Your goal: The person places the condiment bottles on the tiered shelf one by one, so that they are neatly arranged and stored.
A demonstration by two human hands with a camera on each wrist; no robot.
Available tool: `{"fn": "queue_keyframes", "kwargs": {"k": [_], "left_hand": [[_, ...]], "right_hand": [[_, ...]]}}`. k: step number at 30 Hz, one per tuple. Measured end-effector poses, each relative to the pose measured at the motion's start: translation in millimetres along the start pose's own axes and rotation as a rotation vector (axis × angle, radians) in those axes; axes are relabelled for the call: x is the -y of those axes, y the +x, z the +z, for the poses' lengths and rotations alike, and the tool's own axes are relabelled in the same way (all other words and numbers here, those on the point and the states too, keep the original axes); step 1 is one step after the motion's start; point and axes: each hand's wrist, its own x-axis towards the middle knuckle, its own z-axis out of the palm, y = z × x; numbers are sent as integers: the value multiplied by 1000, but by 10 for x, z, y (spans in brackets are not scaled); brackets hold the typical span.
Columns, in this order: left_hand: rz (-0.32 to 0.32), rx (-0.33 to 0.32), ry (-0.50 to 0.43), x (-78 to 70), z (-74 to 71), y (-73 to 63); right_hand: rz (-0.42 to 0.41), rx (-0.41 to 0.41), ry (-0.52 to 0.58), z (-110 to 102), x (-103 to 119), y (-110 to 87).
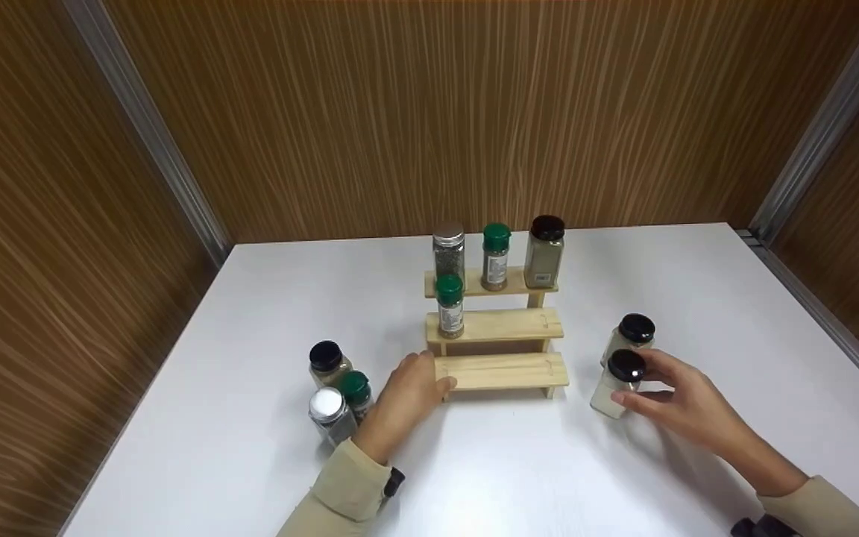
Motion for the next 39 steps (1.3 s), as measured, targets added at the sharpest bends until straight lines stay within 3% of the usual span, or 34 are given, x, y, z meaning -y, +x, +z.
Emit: {"fn": "queue_keyframes", "kwargs": {"k": [11, 17, 26, 33, 39], "left_hand": [[0, 2, 19, -54, -11, 4], [-3, 5, 23, -57, 8, 2], [15, -7, 16, -65, -1, -29], [43, -21, 28, -55, 2, -27], [1, 6, 10, -84, 28, -11]], "right_hand": [[-120, -15, -10, -10, -20, 10], [-136, 1, -6, -70, 116, 113], [-186, 23, 56, -118, 529, 499], [-187, 65, 124, 32, 772, 883], [-162, 125, 99, 203, 847, 1136]]}}
